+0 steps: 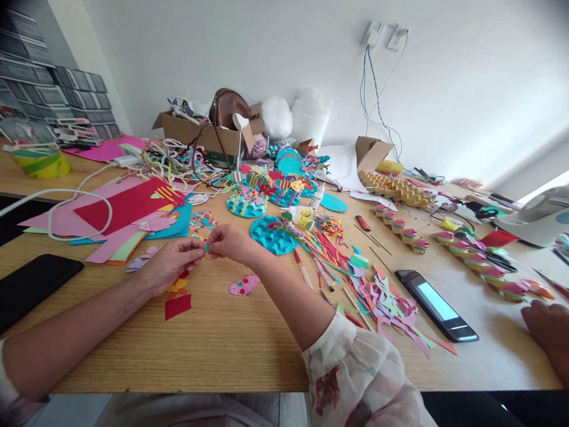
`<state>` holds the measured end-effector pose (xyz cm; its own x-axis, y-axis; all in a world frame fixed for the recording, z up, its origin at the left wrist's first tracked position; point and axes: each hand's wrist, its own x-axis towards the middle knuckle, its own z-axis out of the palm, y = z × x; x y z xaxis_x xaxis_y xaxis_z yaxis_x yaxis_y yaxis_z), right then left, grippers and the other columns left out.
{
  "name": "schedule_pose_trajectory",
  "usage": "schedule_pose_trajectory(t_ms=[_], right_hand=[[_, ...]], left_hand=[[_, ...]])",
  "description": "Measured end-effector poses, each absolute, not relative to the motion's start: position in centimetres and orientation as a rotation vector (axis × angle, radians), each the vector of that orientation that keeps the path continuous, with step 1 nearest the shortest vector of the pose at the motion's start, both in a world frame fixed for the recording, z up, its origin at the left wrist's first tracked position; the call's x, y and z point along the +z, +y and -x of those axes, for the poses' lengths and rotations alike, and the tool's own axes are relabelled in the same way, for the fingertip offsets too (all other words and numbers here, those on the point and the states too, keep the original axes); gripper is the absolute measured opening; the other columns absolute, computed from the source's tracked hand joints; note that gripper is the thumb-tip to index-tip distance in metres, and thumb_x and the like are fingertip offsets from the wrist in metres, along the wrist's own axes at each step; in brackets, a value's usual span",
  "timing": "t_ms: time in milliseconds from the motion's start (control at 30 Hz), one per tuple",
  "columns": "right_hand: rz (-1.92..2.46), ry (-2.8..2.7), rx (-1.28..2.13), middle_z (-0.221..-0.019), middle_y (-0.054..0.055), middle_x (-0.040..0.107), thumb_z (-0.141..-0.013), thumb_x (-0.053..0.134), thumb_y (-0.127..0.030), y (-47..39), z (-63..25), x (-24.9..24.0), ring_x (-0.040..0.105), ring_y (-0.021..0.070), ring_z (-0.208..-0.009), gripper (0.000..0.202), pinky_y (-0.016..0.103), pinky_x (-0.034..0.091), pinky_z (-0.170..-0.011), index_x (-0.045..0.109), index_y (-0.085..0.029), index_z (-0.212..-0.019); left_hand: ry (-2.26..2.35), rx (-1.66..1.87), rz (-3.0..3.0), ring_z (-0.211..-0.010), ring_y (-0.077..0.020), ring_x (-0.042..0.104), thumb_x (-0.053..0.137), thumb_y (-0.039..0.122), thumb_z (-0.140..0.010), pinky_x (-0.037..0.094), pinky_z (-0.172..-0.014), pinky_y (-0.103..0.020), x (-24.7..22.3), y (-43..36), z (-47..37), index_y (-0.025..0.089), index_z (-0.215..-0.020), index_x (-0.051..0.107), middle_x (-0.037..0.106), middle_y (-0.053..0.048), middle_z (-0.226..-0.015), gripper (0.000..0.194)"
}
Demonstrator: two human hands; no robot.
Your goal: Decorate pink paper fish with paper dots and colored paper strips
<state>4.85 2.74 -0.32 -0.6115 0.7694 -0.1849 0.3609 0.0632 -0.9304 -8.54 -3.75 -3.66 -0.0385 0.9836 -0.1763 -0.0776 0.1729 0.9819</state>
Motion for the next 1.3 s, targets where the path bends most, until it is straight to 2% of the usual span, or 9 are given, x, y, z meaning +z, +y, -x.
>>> schedule_pose_trajectory(t_ms=[700,1000,1133,1300], right_hand=[[1.198,-1.999,1.563,-0.051,-0.005,0.058,-0.071,0.052,-0.001,2.7,-5.3,-0.3,0.053,0.005,-0.045,0.017,0.014,0.041,-0.044,0.051,-0.014,-0.061],[1.245,-2.124,1.405,-0.05,-0.006,0.054,-0.066,0.053,0.003,3.1,-4.9,-1.1,0.051,0.0048,-0.045,0.019,0.014,0.037,-0.043,0.054,-0.015,-0.06],[1.22,-2.125,1.395,-0.056,-0.005,0.055,-0.07,0.053,-0.003,3.0,-5.0,-0.7,0.053,0.005,-0.048,0.014,0.014,0.038,-0.044,0.055,-0.015,-0.065],[1.198,-2.139,1.421,-0.053,-0.004,0.054,-0.071,0.053,-0.005,2.8,-5.1,-0.5,0.053,0.0057,-0.048,0.013,0.015,0.039,-0.044,0.053,-0.015,-0.062]], left_hand=[[1.245,1.171,-0.984,-0.038,-0.0043,0.038,0.069,0.032,-0.056,0.025,-0.035,-0.014,-3.8,-3.7,8.6,0.014,-0.071,0.054,0.048,0.006,-0.048,0.028],[1.236,1.19,-0.993,-0.04,-0.0038,0.037,0.068,0.032,-0.059,0.024,-0.035,-0.013,-4.0,-3.6,8.8,0.015,-0.069,0.052,0.047,0.007,-0.05,0.025],[1.25,1.179,-1.003,-0.039,-0.0043,0.036,0.067,0.033,-0.06,0.023,-0.034,-0.013,-3.9,-3.6,8.8,0.016,-0.068,0.051,0.047,0.007,-0.049,0.025],[1.258,1.169,-1.008,-0.038,-0.0041,0.037,0.067,0.034,-0.059,0.024,-0.034,-0.014,-3.9,-3.5,8.8,0.016,-0.069,0.052,0.047,0.007,-0.048,0.026]])
